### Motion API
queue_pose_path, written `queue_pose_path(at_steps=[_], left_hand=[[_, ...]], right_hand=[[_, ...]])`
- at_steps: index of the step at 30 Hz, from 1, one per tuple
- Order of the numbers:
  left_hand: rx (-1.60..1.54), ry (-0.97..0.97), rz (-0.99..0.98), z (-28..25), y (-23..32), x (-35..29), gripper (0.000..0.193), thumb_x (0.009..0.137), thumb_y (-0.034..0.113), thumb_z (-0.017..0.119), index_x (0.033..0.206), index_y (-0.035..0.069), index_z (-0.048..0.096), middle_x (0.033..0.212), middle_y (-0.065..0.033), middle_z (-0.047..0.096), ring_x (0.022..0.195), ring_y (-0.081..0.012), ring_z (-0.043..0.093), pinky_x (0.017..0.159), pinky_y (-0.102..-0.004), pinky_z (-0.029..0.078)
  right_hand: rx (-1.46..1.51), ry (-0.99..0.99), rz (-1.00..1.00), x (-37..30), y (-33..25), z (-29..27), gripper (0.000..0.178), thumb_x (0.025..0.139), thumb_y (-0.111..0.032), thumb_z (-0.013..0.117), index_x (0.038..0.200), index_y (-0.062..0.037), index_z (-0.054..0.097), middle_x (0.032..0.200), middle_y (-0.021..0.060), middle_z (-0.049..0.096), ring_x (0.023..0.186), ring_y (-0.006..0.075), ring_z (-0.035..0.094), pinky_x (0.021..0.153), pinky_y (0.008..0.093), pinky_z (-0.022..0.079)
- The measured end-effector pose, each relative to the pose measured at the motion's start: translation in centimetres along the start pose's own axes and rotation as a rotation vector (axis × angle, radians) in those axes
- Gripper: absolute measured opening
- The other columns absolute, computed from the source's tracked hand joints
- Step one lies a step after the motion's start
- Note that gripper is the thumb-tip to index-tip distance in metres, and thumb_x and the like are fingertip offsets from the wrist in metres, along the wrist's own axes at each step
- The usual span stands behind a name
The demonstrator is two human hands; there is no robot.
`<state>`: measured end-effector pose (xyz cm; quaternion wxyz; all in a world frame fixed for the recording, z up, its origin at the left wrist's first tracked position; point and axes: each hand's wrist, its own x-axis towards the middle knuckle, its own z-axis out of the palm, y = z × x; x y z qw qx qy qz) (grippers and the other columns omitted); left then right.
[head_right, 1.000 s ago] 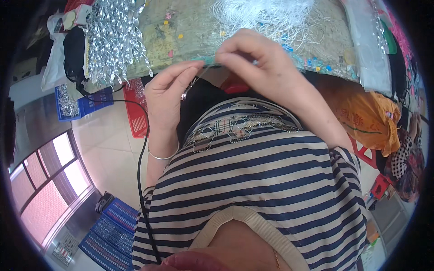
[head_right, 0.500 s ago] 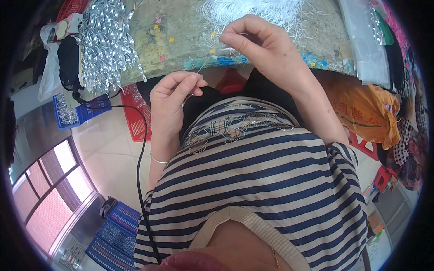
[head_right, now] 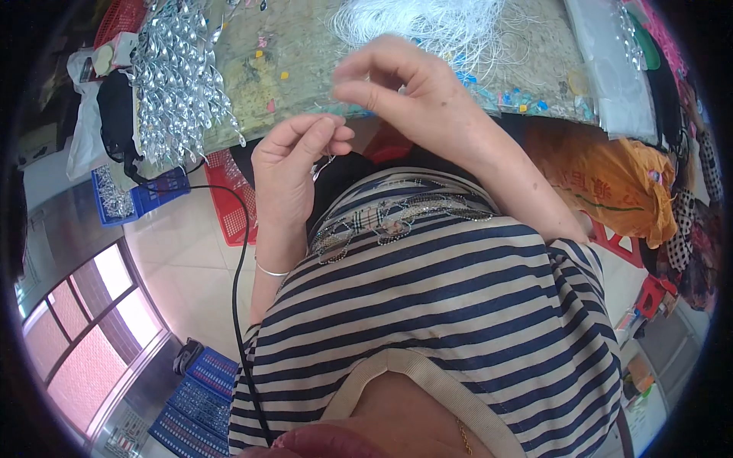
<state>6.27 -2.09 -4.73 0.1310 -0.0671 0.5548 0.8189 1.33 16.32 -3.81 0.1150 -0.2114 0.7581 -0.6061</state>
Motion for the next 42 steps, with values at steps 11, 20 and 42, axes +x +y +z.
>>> queue_pose_path(at_steps=[11,20,42], left_hand=[[0.122,0.059,0.129,0.6,-0.4,-0.1,0.013,0.089,0.005,0.06,0.097,-0.004,0.065,0.087,-0.0094,0.068,0.076,-0.0134,0.064,0.073,-0.0244,0.051],[0.137,-0.014,0.062,0.6,-0.6,-0.4,0.013,0.088,0.003,0.06,0.098,-0.004,0.065,0.09,-0.0101,0.068,0.079,-0.0112,0.063,0.073,-0.0218,0.051],[0.085,0.0,0.038,0.6,-0.3,-0.2,0.015,0.089,0.005,0.06,0.099,-0.004,0.065,0.091,-0.0112,0.068,0.082,-0.0145,0.065,0.078,-0.0246,0.052]], right_hand=[[-0.024,-0.035,0.047,-1.4,-1.0,-0.1,0.013,0.087,-0.008,0.061,0.098,-0.0035,0.066,0.094,0.0016,0.056,0.08,0.0084,0.053,0.072,0.0225,0.042],[0.331,0.061,0.211,-0.7,0.0,0.4,0.01,0.09,-0.009,0.06,0.093,-0.0021,0.065,0.092,0.0013,0.059,0.082,0.0069,0.056,0.074,0.021,0.045],[0.208,0.016,0.079,-0.2,-0.2,0.4,0.01,0.087,-0.008,0.063,0.092,-0.002,0.069,0.09,0.0042,0.063,0.081,0.01,0.059,0.071,0.0218,0.047]])
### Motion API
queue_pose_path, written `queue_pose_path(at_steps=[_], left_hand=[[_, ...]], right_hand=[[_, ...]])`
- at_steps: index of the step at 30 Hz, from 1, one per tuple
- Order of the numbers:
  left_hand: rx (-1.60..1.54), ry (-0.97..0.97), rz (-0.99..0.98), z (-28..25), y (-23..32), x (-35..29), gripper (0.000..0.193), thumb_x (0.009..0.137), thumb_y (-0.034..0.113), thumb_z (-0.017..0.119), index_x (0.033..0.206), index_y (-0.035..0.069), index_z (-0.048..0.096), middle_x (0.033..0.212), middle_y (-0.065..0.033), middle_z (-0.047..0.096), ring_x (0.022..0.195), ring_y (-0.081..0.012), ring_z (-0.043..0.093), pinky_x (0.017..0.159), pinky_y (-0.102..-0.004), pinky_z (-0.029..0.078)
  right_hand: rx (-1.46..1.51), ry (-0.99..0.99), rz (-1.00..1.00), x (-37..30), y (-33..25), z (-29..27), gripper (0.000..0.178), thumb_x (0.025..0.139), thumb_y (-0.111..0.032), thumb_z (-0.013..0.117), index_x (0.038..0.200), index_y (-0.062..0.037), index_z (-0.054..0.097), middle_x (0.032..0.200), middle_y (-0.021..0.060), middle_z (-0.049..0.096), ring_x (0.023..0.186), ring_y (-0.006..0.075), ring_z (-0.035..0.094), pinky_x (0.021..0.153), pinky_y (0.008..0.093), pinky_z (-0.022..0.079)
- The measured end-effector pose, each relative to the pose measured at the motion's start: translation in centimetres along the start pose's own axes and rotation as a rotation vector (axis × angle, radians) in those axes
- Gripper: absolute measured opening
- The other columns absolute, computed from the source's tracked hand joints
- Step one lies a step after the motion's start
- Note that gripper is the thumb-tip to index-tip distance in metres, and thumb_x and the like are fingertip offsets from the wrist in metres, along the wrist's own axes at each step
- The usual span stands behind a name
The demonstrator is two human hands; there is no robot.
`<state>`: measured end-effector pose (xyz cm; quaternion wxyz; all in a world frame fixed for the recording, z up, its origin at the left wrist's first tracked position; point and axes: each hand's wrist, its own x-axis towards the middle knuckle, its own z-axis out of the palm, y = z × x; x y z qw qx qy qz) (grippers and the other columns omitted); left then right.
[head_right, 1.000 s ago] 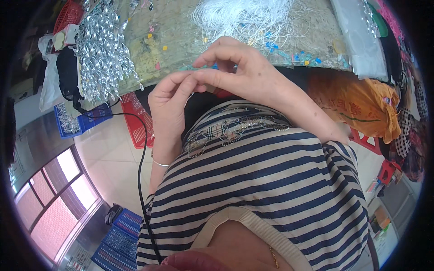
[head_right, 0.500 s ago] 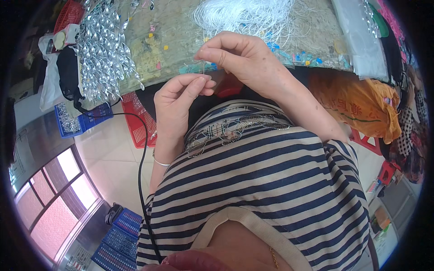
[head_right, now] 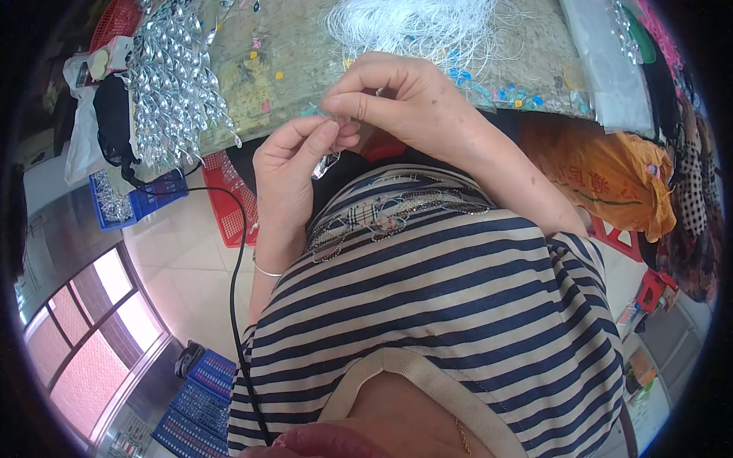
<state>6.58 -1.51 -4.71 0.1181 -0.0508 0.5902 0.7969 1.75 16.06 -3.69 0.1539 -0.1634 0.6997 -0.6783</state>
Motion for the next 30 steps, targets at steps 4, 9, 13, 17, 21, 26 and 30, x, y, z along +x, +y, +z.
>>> queue_pose_path(at_steps=[4,9,13,17,21,26,30], left_hand=[[0.0,-0.043,-0.001,-0.3,-0.1,0.0,0.014,0.089,0.005,0.06,0.098,-0.004,0.065,0.09,-0.0104,0.068,0.081,-0.0133,0.065,0.076,-0.0235,0.051],[0.08,-0.066,-0.001,-0.4,-0.2,-0.1,0.013,0.088,0.004,0.061,0.097,-0.004,0.065,0.088,-0.0078,0.068,0.076,-0.0087,0.061,0.07,-0.0204,0.049],[0.166,-0.066,-0.002,-0.4,0.1,-0.2,0.014,0.088,0.006,0.061,0.097,-0.003,0.066,0.087,-0.0084,0.068,0.073,-0.01,0.06,0.068,-0.0213,0.048],[0.084,-0.014,-0.009,-0.2,0.0,-0.2,0.013,0.087,0.006,0.063,0.097,-0.002,0.067,0.087,-0.0071,0.069,0.072,-0.0077,0.059,0.066,-0.0197,0.046],[-0.009,0.041,-0.005,-0.2,-0.5,0.0,0.014,0.086,0.008,0.065,0.097,0.0,0.068,0.086,-0.0059,0.069,0.072,-0.0054,0.057,0.062,-0.0183,0.044],[0.017,0.108,-0.035,-0.1,0.0,-0.3,0.014,0.085,0.011,0.067,0.095,0.001,0.069,0.082,-0.0041,0.068,0.07,-0.0031,0.054,0.058,-0.0163,0.038],[-0.049,0.125,-0.033,-0.2,-0.1,-0.4,0.014,0.085,0.011,0.068,0.094,0.002,0.069,0.08,-0.0023,0.067,0.064,-0.0016,0.048,0.056,-0.0165,0.033]], right_hand=[[-0.004,-0.016,-0.011,0.0,-0.4,0.2,0.008,0.083,-0.007,0.066,0.089,-0.0025,0.07,0.086,0.004,0.063,0.079,0.0097,0.058,0.068,0.0221,0.047],[-0.034,-0.05,-0.008,0.0,-0.7,0.2,0.008,0.082,-0.006,0.068,0.088,-0.0026,0.071,0.082,0.0028,0.062,0.077,0.009,0.057,0.066,0.0221,0.047],[-0.1,-0.064,0.006,0.0,-0.5,0.2,0.006,0.083,-0.007,0.067,0.085,-0.0016,0.069,0.082,0.002,0.06,0.073,0.0082,0.055,0.063,0.0211,0.045],[-0.035,-0.032,0.049,0.0,-0.1,0.4,0.006,0.085,-0.007,0.065,0.085,-0.0014,0.066,0.082,0.001,0.058,0.073,0.0073,0.054,0.064,0.021,0.044],[0.089,-0.028,0.17,-0.1,-0.2,0.4,0.007,0.086,-0.008,0.064,0.087,-0.0014,0.066,0.084,0.0007,0.058,0.076,0.0069,0.054,0.066,0.0213,0.045],[-0.014,0.001,0.009,-0.2,0.7,0.4,0.013,0.09,-0.014,0.061,0.092,-0.0025,0.068,0.088,0.0001,0.061,0.081,0.0071,0.055,0.071,0.0213,0.043],[0.022,0.062,0.039,-0.5,0.7,0.2,0.021,0.093,-0.021,0.057,0.096,-0.004,0.068,0.091,-0.0004,0.062,0.085,0.0069,0.054,0.074,0.0213,0.042]])
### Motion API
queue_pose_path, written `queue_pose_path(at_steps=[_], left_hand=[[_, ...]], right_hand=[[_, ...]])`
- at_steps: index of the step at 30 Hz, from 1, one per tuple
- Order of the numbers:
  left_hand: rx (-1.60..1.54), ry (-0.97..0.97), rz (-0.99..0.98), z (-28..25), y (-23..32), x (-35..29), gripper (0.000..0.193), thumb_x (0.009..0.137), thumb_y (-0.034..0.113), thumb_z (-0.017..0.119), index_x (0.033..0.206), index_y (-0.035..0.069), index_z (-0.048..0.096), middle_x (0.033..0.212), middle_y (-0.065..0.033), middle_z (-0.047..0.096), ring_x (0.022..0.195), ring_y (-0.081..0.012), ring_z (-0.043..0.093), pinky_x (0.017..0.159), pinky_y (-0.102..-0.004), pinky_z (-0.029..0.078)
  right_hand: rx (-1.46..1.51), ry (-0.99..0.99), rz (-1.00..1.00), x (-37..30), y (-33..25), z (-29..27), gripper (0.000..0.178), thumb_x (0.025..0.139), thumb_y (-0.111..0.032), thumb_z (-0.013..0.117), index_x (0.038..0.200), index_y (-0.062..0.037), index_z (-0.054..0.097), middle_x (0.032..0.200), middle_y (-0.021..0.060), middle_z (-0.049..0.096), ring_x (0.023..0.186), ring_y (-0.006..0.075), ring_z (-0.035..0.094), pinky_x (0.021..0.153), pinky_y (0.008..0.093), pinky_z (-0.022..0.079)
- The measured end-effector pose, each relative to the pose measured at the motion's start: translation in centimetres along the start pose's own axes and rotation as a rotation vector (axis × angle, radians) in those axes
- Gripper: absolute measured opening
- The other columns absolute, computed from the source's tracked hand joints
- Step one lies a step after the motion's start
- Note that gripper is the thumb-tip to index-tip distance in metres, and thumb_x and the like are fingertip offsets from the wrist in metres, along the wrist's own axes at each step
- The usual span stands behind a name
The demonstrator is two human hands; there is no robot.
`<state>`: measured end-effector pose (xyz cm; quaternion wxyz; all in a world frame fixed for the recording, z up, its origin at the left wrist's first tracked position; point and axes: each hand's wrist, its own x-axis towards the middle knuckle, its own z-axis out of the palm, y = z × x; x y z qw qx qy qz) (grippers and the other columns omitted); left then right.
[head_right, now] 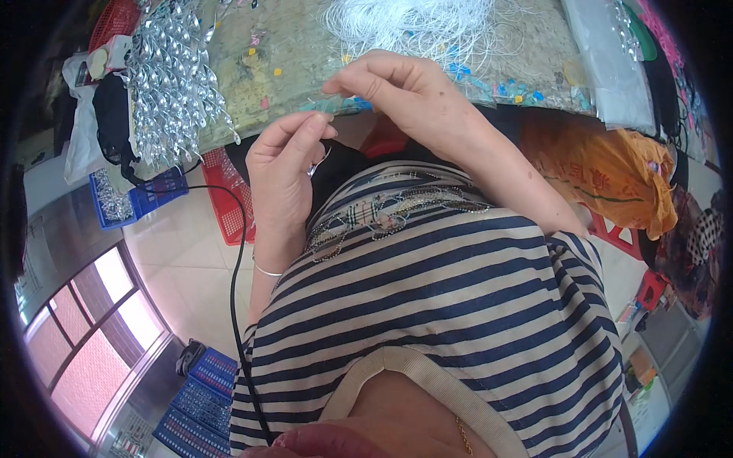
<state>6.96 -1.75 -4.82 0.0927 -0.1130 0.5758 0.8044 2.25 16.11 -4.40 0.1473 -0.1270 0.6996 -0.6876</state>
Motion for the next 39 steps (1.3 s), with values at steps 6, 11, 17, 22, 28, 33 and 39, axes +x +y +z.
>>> queue_pose_path(at_steps=[6,11,17,22,28,33,39], left_hand=[[-0.032,-0.007,-0.005,-0.08,-0.03,0.04,0.013,0.084,0.005,0.065,0.094,-0.003,0.066,0.078,-0.0066,0.065,0.059,-0.0045,0.048,0.055,-0.0189,0.036],[-0.037,-0.031,-0.015,-0.04,0.02,-0.01,0.012,0.085,0.005,0.064,0.093,-0.003,0.066,0.077,-0.0062,0.065,0.058,-0.0039,0.045,0.054,-0.0188,0.033],[-0.023,-0.055,0.025,0.42,0.08,-0.17,0.011,0.085,0.005,0.064,0.092,-0.003,0.066,0.075,-0.0052,0.064,0.058,-0.0035,0.044,0.052,-0.0186,0.03],[-0.013,-0.049,0.017,0.4,0.09,-0.19,0.011,0.084,0.006,0.064,0.091,-0.002,0.067,0.074,-0.0041,0.063,0.058,-0.0034,0.044,0.052,-0.0181,0.03],[0.002,-0.047,0.005,0.27,-0.01,-0.15,0.012,0.084,0.007,0.064,0.091,-0.002,0.067,0.074,-0.004,0.063,0.058,-0.0036,0.044,0.053,-0.018,0.03],[0.013,-0.034,0.003,0.21,0.03,-0.12,0.012,0.084,0.007,0.065,0.092,-0.002,0.067,0.074,-0.0046,0.064,0.059,-0.0039,0.046,0.054,-0.0177,0.032],[-0.01,-0.04,0.014,0.35,0.02,-0.16,0.012,0.084,0.007,0.065,0.091,-0.002,0.067,0.075,-0.0044,0.064,0.06,-0.004,0.047,0.055,-0.0176,0.033]], right_hand=[[0.075,-0.028,0.127,-0.62,-0.15,-0.41,0.024,0.094,-0.023,0.055,0.099,-0.0046,0.069,0.094,-0.0005,0.062,0.087,0.0073,0.054,0.078,0.0218,0.041],[0.128,-0.057,0.089,-0.84,0.04,-0.11,0.018,0.091,-0.016,0.059,0.098,-0.0035,0.07,0.093,0.0009,0.061,0.09,0.0092,0.055,0.083,0.0228,0.043],[0.107,-0.085,0.036,-0.96,-0.54,-0.16,0.015,0.088,-0.01,0.062,0.098,-0.0033,0.07,0.092,0.0016,0.06,0.087,0.0104,0.056,0.08,0.0226,0.044],[0.119,-0.05,0.03,-0.91,-0.37,-0.19,0.013,0.086,-0.008,0.064,0.096,-0.0032,0.071,0.09,0.0016,0.06,0.085,0.0096,0.057,0.077,0.022,0.045],[0.077,-0.018,0.035,-0.9,-0.31,0.0,0.009,0.086,-0.008,0.065,0.091,-0.0026,0.07,0.087,0.0014,0.061,0.081,0.0086,0.057,0.073,0.0215,0.046],[0.064,0.002,0.073,-1.01,-0.66,0.07,0.009,0.085,-0.009,0.066,0.089,-0.0017,0.069,0.086,0.001,0.06,0.079,0.0076,0.056,0.072,0.0206,0.046],[0.049,-0.021,0.074,-1.01,-0.51,0.15,0.009,0.085,-0.008,0.066,0.089,-0.0015,0.069,0.084,0.0009,0.06,0.078,0.0073,0.056,0.071,0.0207,0.045]])
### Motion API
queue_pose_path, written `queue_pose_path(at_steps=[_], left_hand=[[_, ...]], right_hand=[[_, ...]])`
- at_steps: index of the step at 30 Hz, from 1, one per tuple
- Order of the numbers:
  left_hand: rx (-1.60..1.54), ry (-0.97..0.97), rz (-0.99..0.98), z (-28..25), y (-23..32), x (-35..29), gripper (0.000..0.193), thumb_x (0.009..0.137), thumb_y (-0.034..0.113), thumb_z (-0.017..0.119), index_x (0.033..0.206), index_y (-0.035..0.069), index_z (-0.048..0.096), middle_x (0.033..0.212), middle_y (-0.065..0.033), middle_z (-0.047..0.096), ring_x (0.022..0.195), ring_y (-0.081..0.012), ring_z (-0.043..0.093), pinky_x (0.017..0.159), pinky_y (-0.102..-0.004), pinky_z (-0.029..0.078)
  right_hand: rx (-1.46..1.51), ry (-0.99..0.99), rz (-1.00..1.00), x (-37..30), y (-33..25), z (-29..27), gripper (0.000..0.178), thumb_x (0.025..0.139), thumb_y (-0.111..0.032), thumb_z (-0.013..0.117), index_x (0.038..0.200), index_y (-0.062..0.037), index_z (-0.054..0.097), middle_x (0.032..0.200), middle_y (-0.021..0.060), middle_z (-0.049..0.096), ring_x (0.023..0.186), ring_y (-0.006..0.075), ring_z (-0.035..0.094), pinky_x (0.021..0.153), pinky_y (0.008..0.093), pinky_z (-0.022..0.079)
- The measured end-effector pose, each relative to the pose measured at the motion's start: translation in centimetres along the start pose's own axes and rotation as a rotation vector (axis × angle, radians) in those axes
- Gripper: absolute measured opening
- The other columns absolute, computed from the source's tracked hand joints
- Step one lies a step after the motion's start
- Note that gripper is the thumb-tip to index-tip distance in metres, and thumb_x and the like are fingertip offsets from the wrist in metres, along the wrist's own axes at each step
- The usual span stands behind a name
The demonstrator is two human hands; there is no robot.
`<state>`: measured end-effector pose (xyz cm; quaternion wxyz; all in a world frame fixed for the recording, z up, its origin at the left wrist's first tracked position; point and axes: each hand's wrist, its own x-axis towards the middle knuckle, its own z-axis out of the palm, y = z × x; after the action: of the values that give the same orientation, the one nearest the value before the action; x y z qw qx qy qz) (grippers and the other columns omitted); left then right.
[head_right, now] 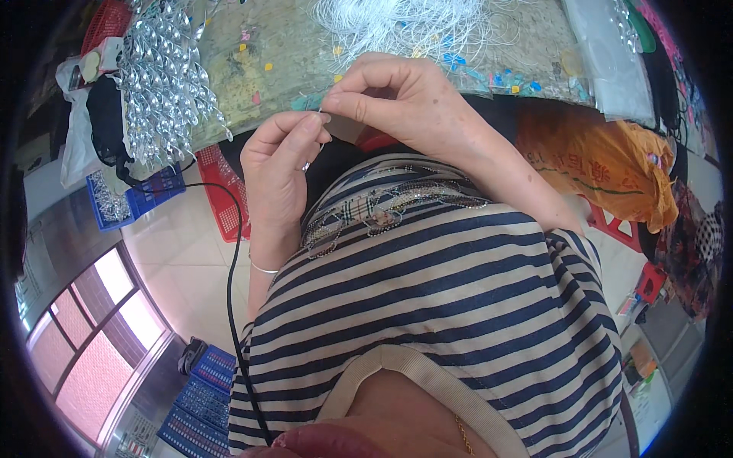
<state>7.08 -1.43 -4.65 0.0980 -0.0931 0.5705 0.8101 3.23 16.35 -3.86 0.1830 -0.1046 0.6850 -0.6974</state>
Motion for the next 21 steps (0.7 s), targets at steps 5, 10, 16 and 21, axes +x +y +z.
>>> queue_pose_path(at_steps=[5,10,16,21], left_hand=[[0.013,-0.009,-0.005,0.0,0.03,-0.08,0.011,0.084,0.007,0.065,0.09,-0.002,0.067,0.074,-0.0039,0.064,0.061,-0.0038,0.047,0.056,-0.0177,0.033],[0.013,-0.037,-0.007,-0.05,0.12,-0.08,0.011,0.084,0.007,0.065,0.09,-0.001,0.067,0.074,-0.0037,0.064,0.061,-0.0035,0.046,0.056,-0.0181,0.033],[0.036,-0.043,-0.033,-0.24,0.34,-0.11,0.011,0.084,0.008,0.065,0.09,-0.001,0.067,0.073,-0.0031,0.064,0.059,-0.0031,0.045,0.055,-0.0178,0.032],[0.102,-0.043,-0.047,-0.29,0.42,-0.25,0.013,0.085,0.009,0.065,0.092,-0.001,0.068,0.075,-0.004,0.065,0.06,-0.004,0.047,0.056,-0.0175,0.035]], right_hand=[[-0.058,-0.005,-0.037,0.09,-0.03,0.03,0.008,0.085,-0.007,0.066,0.089,-0.0016,0.07,0.084,0.0014,0.06,0.078,0.008,0.056,0.07,0.0207,0.046],[-0.048,-0.038,-0.043,0.19,0.08,-0.05,0.008,0.085,-0.007,0.065,0.09,-0.0014,0.07,0.084,0.0016,0.059,0.078,0.0078,0.056,0.07,0.0205,0.046],[-0.005,-0.059,-0.061,0.19,0.49,-0.01,0.006,0.087,-0.006,0.063,0.089,-0.0005,0.065,0.087,0.0013,0.057,0.078,0.0068,0.055,0.069,0.0204,0.046],[0.059,-0.052,-0.025,0.24,0.22,-0.04,0.006,0.089,-0.007,0.061,0.089,-0.0011,0.062,0.089,0.0003,0.056,0.08,0.0062,0.055,0.072,0.0205,0.045]])
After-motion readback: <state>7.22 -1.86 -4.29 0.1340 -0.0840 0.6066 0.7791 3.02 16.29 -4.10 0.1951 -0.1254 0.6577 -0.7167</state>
